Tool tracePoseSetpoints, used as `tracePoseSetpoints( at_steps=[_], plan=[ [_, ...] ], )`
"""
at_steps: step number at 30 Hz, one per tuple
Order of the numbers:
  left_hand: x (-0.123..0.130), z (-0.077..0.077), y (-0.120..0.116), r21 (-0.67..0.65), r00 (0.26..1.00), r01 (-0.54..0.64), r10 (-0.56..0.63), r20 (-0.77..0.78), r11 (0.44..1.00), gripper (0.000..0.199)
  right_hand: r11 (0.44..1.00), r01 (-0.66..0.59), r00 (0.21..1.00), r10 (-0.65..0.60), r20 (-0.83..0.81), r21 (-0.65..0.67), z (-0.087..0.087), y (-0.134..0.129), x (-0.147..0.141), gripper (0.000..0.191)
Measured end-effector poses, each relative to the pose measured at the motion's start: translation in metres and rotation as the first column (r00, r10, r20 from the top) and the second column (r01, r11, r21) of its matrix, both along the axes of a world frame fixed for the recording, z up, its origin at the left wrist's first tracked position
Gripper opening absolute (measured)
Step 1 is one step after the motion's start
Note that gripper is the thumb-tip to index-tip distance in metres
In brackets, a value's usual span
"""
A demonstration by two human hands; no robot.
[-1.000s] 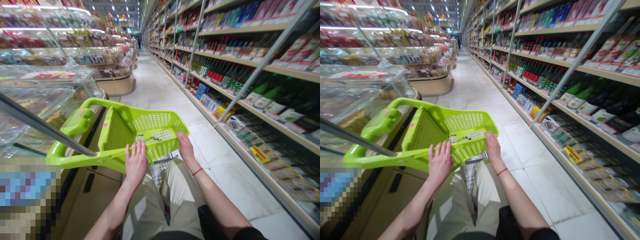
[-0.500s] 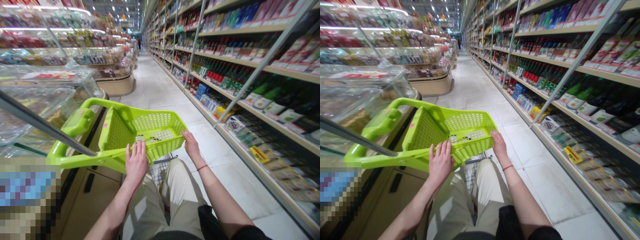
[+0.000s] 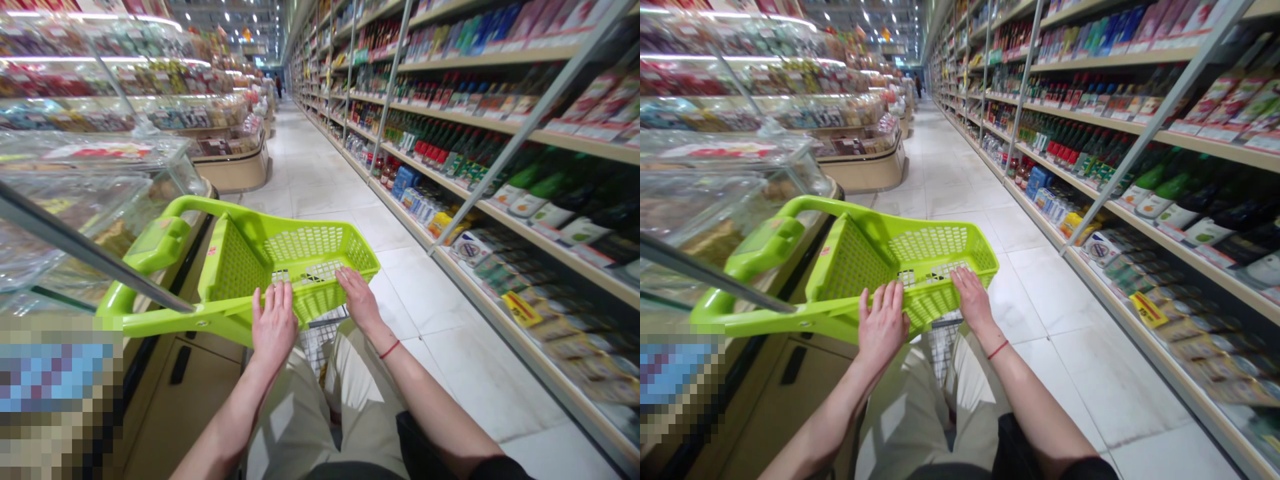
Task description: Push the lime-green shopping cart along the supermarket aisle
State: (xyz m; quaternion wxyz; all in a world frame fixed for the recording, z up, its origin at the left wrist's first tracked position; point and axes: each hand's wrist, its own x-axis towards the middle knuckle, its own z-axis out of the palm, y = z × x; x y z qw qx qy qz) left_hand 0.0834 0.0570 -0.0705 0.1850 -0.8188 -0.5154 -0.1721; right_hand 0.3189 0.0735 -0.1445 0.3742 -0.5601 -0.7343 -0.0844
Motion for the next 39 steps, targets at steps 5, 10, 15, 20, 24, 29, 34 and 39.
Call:
tracePoseSetpoints(
  at_steps=[5, 10, 15, 20, 24, 29, 34, 39],
  plan=[
    [0.0, -0.001, 0.0, 0.001, 1.0, -0.001, 0.001, -0.003, 1.0, 0.061, 0.998, 0.066, 0.997, -0.067, -0.035, -0.009, -0.005, 0.003, 0.027, 0.073],
    [0.0, -0.004, 0.001, -0.004, 1.0, 0.004, -0.004, 0.028, 1.0, 0.06, 0.987, 0.159, 0.985, -0.161, -0.068, -0.032, -0.004, 0.003, 0.034, 0.069],
    [-0.001, -0.005, 0.001, 0.012, 1.0, 0.001, -0.001, 0.003, 1.0, 0.06, 0.997, 0.069, 0.997, -0.07, -0.027, -0.04, 0.006, -0.001, -0.015, 0.069],
    [-0.001, -0.004, 0.001, 0.019, 1.0, -0.003, 0.004, -0.013, 1.0, 0.059, 0.998, -0.043, 0.999, 0.044, 0.022, -0.052, 0.022, -0.006, -0.056, 0.069],
    [0.0, -0.004, 0.001, 0.025, 1.0, -0.009, 0.01, -0.018, 1.0, 0.059, 0.992, -0.119, 0.99, 0.122, 0.068, -0.049, 0.026, -0.005, -0.059, 0.067],
    [0.001, -0.002, 0.001, -0.002, 1.0, -0.006, 0.006, -0.002, 1.0, 0.06, 0.995, -0.09, 0.995, 0.091, 0.037, -0.031, 0.017, -0.002, -0.035, 0.072],
    [0.001, 0.0, 0.0, -0.008, 1.0, -0.007, 0.007, 0.001, 1.0, 0.061, 0.997, -0.041, 0.999, 0.041, -0.006, -0.061, 0.016, -0.004, -0.03, 0.072],
    [0.001, -0.001, 0.0, -0.008, 1.0, -0.004, 0.004, 0.0, 1.0, 0.061, 0.988, -0.144, 0.989, 0.146, 0.038, -0.056, 0.028, -0.006, -0.062, 0.064]
  ],
)
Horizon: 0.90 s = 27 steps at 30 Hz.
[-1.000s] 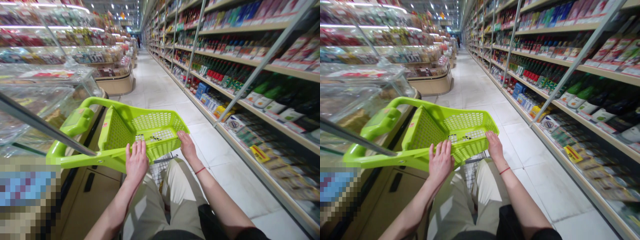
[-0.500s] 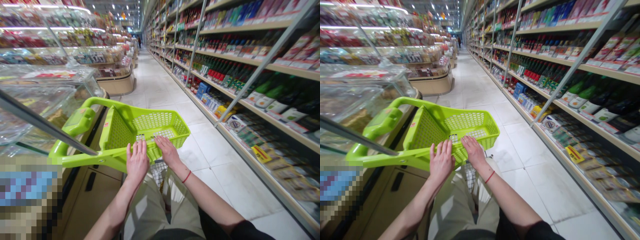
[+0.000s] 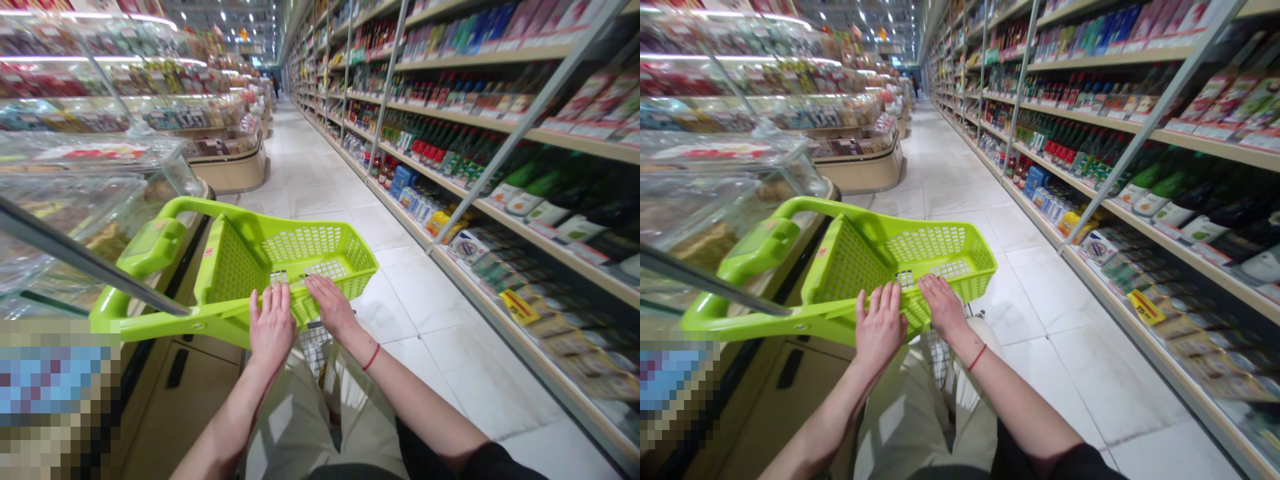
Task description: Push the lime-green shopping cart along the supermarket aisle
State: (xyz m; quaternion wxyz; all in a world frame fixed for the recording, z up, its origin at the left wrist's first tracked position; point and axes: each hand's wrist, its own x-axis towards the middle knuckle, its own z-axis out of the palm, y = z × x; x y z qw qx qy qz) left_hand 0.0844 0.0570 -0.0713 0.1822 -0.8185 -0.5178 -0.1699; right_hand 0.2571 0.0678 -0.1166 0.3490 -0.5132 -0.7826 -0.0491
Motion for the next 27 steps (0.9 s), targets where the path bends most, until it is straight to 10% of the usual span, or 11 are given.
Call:
tracePoseSetpoints(
  at_steps=[6, 19, 27],
  plan=[
    [0.0, -0.001, 0.0, 0.004, 1.0, 0.003, -0.003, 0.005, 1.0, 0.059, 0.998, -0.057, 0.998, 0.056, 0.029, 0.029, 0.003, 0.001, -0.011, 0.057],
    [0.001, 0.0, 0.001, -0.005, 1.0, 0.003, -0.003, 0.028, 1.0, 0.061, 0.978, 0.206, 0.978, -0.205, -0.048, 0.028, -0.025, 0.003, 0.081, 0.074],
    [0.0, -0.001, 0.001, 0.004, 1.0, 0.002, -0.002, 0.006, 1.0, 0.062, 0.99, 0.134, 0.99, -0.132, -0.042, 0.047, -0.028, 0.004, 0.087, 0.076]
  ],
)
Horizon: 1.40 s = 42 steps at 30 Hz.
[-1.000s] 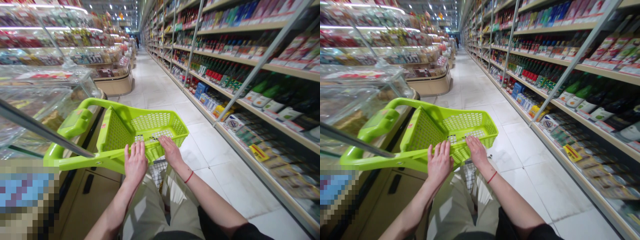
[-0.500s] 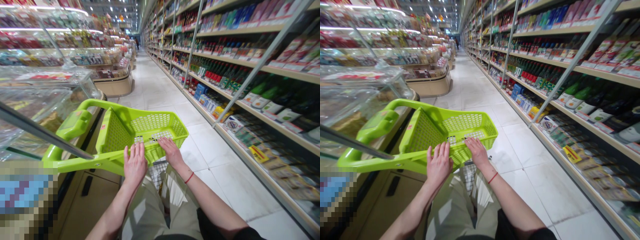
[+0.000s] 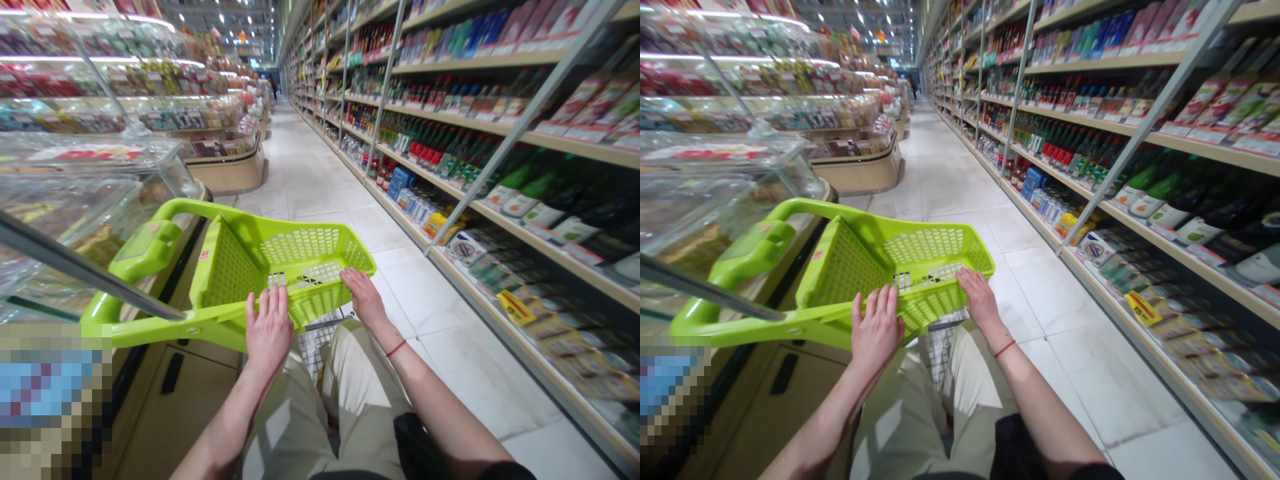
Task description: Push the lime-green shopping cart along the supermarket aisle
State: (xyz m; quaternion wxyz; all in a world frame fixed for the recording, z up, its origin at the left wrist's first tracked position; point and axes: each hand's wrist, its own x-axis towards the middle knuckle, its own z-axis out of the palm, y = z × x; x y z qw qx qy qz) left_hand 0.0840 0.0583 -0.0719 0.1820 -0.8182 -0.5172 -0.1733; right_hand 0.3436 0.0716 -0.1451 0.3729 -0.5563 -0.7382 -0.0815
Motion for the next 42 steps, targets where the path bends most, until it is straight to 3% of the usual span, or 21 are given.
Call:
tracePoseSetpoints(
  at_steps=[11, 16, 24, 29, 35, 42],
  plan=[
    [0.001, -0.002, 0.001, 0.0, 0.999, 0.01, -0.01, 0.051, 1.0, 0.065, 0.986, 0.166, 0.981, -0.165, -0.098, 0.004, -0.015, 0.006, 0.045, 0.072],
    [0.0, -0.003, 0.001, -0.005, 0.999, 0.01, -0.009, 0.052, 1.0, 0.063, 0.984, 0.178, 0.981, -0.176, -0.078, 0.02, -0.008, 0.004, 0.015, 0.07],
    [0.001, -0.001, -0.001, -0.016, 1.0, -0.001, 0.002, 0.017, 1.0, 0.06, 0.997, -0.074, 0.997, 0.074, -0.001, -0.033, 0.021, -0.002, -0.072, 0.069],
    [0.002, 0.001, -0.001, -0.018, 1.0, -0.005, 0.005, 0.01, 1.0, 0.06, 0.98, -0.199, 0.98, 0.199, 0.014, 0.002, 0.03, -0.002, -0.105, 0.065],
    [0.002, 0.002, -0.002, -0.024, 1.0, -0.013, 0.013, 0.006, 1.0, 0.061, 0.975, -0.223, 0.974, 0.222, 0.044, 0.015, 0.03, -0.002, -0.108, 0.058],
    [0.001, 0.001, -0.001, -0.013, 1.0, -0.016, 0.016, -0.013, 1.0, 0.059, 0.993, -0.118, 0.993, 0.118, 0.028, -0.027, 0.021, -0.004, -0.076, 0.065]
  ],
)
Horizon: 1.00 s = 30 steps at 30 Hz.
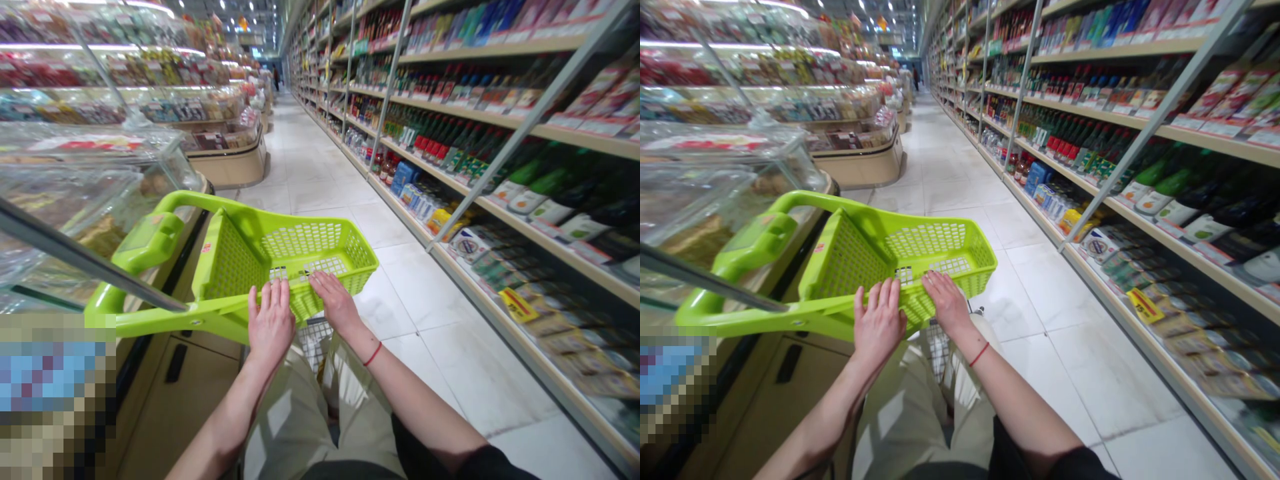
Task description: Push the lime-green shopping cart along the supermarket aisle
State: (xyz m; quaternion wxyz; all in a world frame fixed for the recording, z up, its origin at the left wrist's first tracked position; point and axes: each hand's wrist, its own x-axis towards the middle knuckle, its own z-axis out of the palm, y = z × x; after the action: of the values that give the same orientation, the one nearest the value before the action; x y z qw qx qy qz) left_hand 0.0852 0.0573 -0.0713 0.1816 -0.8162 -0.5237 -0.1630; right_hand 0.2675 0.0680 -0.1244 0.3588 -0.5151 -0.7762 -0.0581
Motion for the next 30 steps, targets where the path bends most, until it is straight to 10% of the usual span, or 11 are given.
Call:
tracePoseSetpoints(
  at_steps=[6, 13, 24, 30],
  plan=[
    [0.0, 0.0, 0.0, 0.002, 1.0, 0.005, -0.005, 0.007, 1.0, 0.06, 0.991, 0.114, 0.993, -0.116, -0.023, -0.065, 0.002, -0.002, 0.005, 0.064],
    [-0.001, 0.0, 0.0, 0.012, 1.0, 0.009, -0.009, -0.001, 1.0, 0.06, 0.995, -0.089, 0.996, 0.088, -0.025, -0.054, 0.007, 0.001, -0.006, 0.07],
    [-0.001, 0.001, 0.0, 0.003, 1.0, 0.011, -0.011, 0.004, 1.0, 0.061, 0.992, 0.122, 0.99, -0.123, -0.07, -0.008, -0.018, 0.006, 0.081, 0.068],
    [0.001, 0.001, -0.001, -0.007, 1.0, 0.004, -0.004, 0.02, 1.0, 0.063, 0.984, 0.177, 0.982, -0.178, -0.07, -0.026, -0.018, 0.004, 0.08, 0.07]
  ],
)
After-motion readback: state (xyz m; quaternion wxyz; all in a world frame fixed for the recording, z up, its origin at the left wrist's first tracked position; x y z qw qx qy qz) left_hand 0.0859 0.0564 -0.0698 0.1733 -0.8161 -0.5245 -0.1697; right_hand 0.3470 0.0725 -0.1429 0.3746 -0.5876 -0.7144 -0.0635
